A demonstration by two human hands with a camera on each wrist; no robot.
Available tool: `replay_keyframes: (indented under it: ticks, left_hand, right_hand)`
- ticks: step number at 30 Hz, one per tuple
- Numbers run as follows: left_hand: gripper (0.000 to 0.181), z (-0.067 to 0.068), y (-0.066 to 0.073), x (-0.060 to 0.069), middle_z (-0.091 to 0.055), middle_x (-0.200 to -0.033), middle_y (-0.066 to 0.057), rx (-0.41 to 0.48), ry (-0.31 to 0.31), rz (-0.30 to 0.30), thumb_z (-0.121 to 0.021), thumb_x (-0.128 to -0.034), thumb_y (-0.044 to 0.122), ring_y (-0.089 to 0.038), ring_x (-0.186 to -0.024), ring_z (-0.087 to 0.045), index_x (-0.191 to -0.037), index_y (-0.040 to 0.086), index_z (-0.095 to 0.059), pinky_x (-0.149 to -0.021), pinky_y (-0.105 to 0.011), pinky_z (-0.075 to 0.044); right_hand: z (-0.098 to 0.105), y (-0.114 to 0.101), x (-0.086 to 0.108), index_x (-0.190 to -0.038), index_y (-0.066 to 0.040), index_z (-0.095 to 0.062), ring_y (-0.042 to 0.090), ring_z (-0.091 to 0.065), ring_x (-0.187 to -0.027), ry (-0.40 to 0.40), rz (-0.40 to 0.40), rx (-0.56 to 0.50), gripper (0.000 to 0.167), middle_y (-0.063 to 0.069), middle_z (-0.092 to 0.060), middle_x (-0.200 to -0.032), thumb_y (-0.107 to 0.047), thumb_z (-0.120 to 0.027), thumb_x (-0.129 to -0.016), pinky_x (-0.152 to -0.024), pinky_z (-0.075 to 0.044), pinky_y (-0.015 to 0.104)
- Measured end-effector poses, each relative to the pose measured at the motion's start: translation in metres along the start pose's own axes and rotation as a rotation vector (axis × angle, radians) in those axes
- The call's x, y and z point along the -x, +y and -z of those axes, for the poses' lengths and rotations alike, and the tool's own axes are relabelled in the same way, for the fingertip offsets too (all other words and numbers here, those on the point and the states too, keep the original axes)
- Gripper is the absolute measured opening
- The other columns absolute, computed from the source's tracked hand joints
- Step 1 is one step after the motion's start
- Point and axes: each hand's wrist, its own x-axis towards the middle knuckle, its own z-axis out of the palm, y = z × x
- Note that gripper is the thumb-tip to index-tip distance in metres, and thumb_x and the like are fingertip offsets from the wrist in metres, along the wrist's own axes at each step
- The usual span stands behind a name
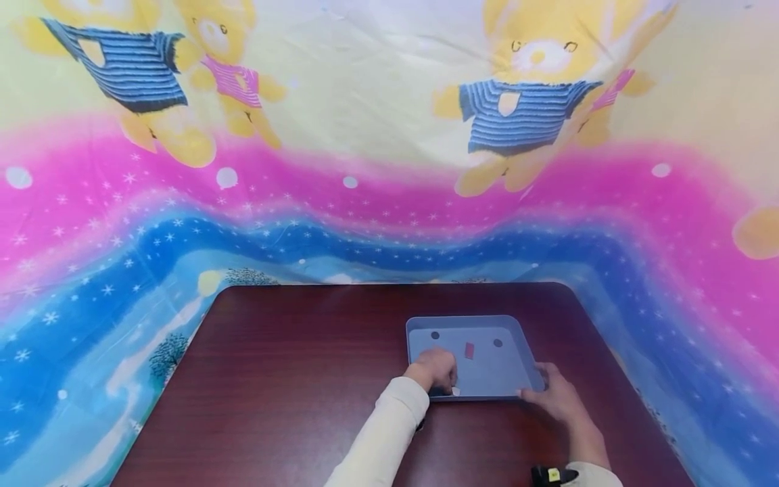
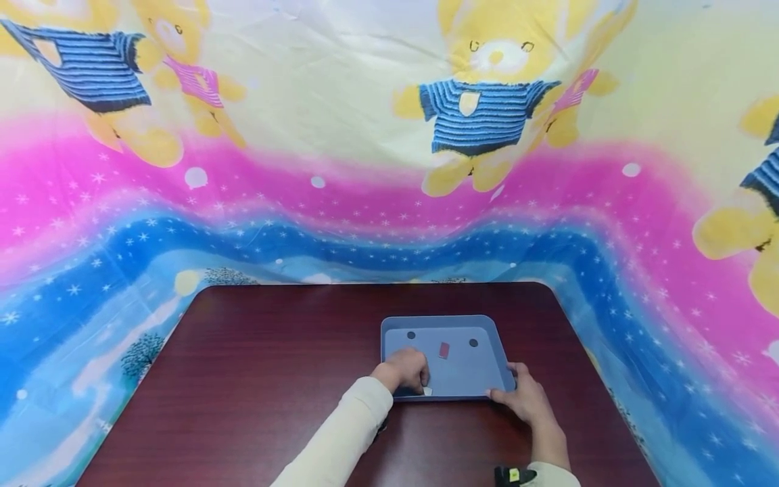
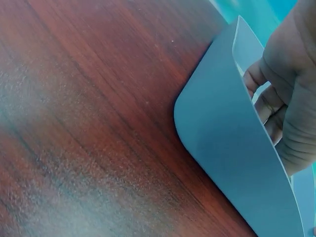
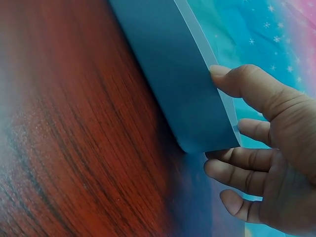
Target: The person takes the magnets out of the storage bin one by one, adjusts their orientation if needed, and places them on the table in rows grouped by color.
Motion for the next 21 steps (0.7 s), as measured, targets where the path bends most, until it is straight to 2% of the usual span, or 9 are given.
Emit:
replay_keyframes:
  ticks: [2, 8, 15, 21]
  left_hand:
    - [0.017, -0.0007, 0.0013, -0.0006, -0.053, -0.059, 0.019, -0.006, 0.001, -0.008, -0.082, -0.0682, 0.027, -0.001, -0.06, -0.048, -0.059, 0.026, -0.067, -0.054, -0.017, -0.04]
    - [0.026, -0.0016, 0.0005, 0.0032, -0.051, -0.054, 0.016, 0.062, 0.005, 0.018, -0.081, -0.0699, 0.03, -0.002, -0.055, -0.047, -0.054, 0.023, -0.062, -0.05, -0.018, -0.039]
    - [0.029, -0.0001, -0.0028, 0.0022, -0.049, -0.049, 0.017, 0.018, 0.04, 0.032, -0.08, -0.0654, 0.038, -0.002, -0.053, -0.047, -0.051, 0.025, -0.058, -0.047, -0.019, -0.038]
    - [0.026, -0.0021, -0.0059, 0.0028, -0.049, -0.055, 0.015, 0.023, 0.036, 0.028, -0.079, -0.0672, 0.032, -0.003, -0.055, -0.046, -0.058, 0.024, -0.056, -0.049, -0.019, -0.038]
  right_hand:
    - [0.0005, 0.0004, 0.0003, -0.135, 0.008, -0.028, 0.051, -0.042, -0.111, -0.001, -0.001, 0.002, 0.091, 0.038, -0.036, -0.129, -0.04, -0.076, -0.074, -0.084, -0.038, 0.059]
    - [0.0001, -0.0013, 0.0018, -0.135, 0.009, -0.028, 0.052, -0.04, -0.112, -0.006, -0.004, -0.006, 0.091, 0.038, -0.035, -0.13, -0.039, -0.076, -0.074, -0.085, -0.037, 0.059]
    - [-0.0018, 0.0019, 0.0005, -0.135, 0.009, -0.029, 0.052, -0.041, -0.112, 0.007, 0.005, -0.003, 0.091, 0.038, -0.035, -0.129, -0.039, -0.077, -0.074, -0.085, -0.037, 0.058]
    - [-0.001, 0.0025, 0.0002, -0.135, 0.009, -0.029, 0.053, -0.039, -0.112, 0.009, 0.019, -0.008, 0.092, 0.039, -0.034, -0.13, -0.041, -0.077, -0.073, -0.085, -0.037, 0.059]
